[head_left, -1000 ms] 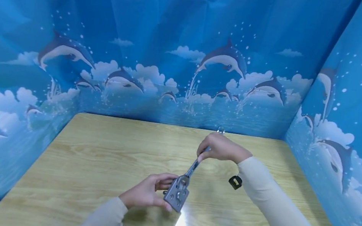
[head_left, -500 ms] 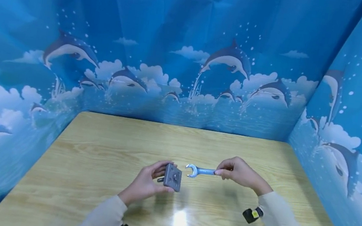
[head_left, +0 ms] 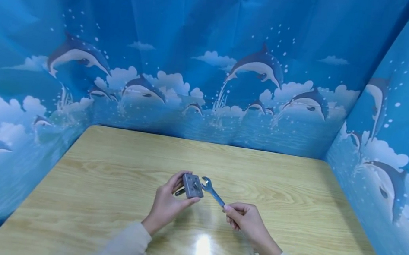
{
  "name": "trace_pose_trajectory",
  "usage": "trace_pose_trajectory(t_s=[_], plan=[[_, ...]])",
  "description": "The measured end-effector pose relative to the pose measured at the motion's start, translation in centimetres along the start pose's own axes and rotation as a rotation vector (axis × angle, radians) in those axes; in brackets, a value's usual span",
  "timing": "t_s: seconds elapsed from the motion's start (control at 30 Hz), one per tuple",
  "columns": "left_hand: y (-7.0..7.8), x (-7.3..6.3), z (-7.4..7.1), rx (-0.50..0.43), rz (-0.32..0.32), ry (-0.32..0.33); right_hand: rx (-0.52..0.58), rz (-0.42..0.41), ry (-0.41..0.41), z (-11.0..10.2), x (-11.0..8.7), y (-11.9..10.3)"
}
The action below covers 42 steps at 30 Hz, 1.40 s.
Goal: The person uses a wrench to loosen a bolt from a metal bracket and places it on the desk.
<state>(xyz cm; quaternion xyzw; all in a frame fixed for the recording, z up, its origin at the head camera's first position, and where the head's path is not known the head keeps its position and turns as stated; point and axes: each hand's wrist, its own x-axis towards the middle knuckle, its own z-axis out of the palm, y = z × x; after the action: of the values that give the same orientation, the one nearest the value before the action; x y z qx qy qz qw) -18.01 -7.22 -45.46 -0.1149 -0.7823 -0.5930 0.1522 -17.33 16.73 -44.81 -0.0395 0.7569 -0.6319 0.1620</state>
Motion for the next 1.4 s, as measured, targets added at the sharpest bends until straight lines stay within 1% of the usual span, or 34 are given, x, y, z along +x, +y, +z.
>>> trace_pose_trajectory(t_s=[0.1, 0.23, 0.33, 0.43, 0.5, 0.53, 0.63, 0.67, 0.73, 0.83, 0.9, 1.07, 1.13, 1.2, 1.27, 1.3, 1.4], plan=[[0.1, 0.0, 0.3, 0.005, 0.02, 0.045, 0.083, 0.027, 0.032, 1.3, -0.2, 0.4], [0.2, -0.1, 0.5, 0.004, 0.048, 0.094, 0.161, 0.063, 0.039, 2.5, -0.3, 0.9], [0.4, -0.2, 0.6, 0.011, 0.091, 0.118, 0.197, 0.088, 0.016, 3.1, -0.3, 1.1], [0.5, -0.3, 0.7, 0.012, 0.143, 0.126, 0.23, 0.106, -0.022, 3.4, -0.4, 1.2], [0.6, -0.3, 0.8, 0.005, 0.169, 0.125, 0.227, 0.108, -0.06, 3.5, -0.4, 1.2], [0.6, -0.3, 0.8, 0.002, 0.178, 0.125, 0.209, 0.109, -0.086, 3.5, -0.5, 1.2], [0.7, -0.4, 0.8, 0.0, 0.197, 0.121, 0.116, 0.107, -0.178, 3.4, -0.6, 1.1], [0.7, -0.4, 0.8, 0.001, 0.2, 0.12, 0.081, 0.104, -0.208, 3.3, -0.7, 1.0], [0.7, -0.5, 0.8, -0.002, 0.202, 0.121, 0.021, 0.1, -0.24, 3.2, -0.8, 0.9], [0.7, -0.6, 0.8, -0.015, 0.191, 0.12, 0.007, 0.087, -0.25, 3.1, -0.8, 0.9], [0.8, -0.6, 0.8, -0.026, 0.175, 0.116, 0.031, 0.076, -0.268, 2.9, -0.8, 0.9], [1.0, -0.6, 0.6, -0.03, 0.144, 0.124, 0.175, 0.068, -0.407, 2.4, -0.8, 0.9], [1.0, -0.6, 0.5, -0.028, 0.143, 0.13, 0.238, 0.078, -0.445, 2.2, -0.7, 0.9], [0.9, -0.5, 0.4, -0.029, 0.151, 0.128, 0.285, 0.093, -0.453, 2.0, -0.7, 1.0], [0.9, -0.5, 0.4, -0.037, 0.157, 0.124, 0.308, 0.11, -0.433, 1.9, -0.5, 1.1], [1.1, -0.6, 0.3, -0.037, 0.153, 0.121, 0.311, 0.117, -0.418, 1.8, -0.5, 1.2], [2.7, -0.8, 0.0, -0.035, 0.154, 0.115, 0.301, 0.123, -0.367, 1.8, -0.4, 1.4]])
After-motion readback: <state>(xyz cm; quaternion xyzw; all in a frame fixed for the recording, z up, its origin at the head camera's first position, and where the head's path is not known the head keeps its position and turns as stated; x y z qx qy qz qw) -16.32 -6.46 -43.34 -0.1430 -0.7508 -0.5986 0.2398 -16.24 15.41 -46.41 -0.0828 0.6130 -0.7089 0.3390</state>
